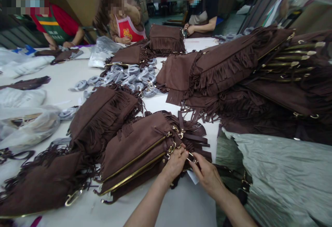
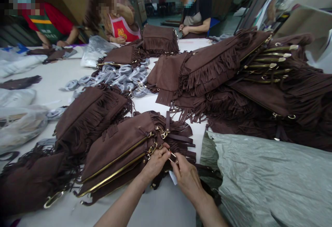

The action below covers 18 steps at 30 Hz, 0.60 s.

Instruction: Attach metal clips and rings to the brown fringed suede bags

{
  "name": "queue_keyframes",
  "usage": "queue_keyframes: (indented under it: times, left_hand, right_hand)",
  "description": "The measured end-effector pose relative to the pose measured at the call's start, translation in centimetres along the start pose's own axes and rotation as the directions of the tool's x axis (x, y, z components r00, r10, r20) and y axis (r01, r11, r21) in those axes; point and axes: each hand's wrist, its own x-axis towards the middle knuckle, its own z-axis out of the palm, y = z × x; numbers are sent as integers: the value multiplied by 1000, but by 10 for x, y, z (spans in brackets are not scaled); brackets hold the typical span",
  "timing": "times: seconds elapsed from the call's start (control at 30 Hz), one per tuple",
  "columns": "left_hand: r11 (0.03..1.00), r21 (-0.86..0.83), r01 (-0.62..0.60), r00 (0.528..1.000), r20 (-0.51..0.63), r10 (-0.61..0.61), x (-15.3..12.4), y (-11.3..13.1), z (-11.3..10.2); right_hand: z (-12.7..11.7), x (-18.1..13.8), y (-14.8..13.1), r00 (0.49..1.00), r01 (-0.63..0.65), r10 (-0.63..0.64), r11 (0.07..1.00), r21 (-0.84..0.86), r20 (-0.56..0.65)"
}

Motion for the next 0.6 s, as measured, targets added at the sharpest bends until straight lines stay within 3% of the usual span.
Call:
queue_keyframes:
  times: [0.1,0.2,0.43,0.6]
  left_hand:
    - [1000,25,0,1000,1,0,1,-1,0]
    - [999,48,-6,1000,8,6,-1,4,-3]
    - [965,248,-89,992,-64,107,-10,2,1]
    - [888,459,5,979,-182,89,-6,0,12]
  right_hand:
    - [8,1,1,979,173,-198,936,-306,-54]
    - [15,4,2,966,190,-247,880,-435,-77]
    - [12,6,11,964,66,-168,903,-425,-207]
    - [10,8,14,962,13,-129,903,-430,-243]
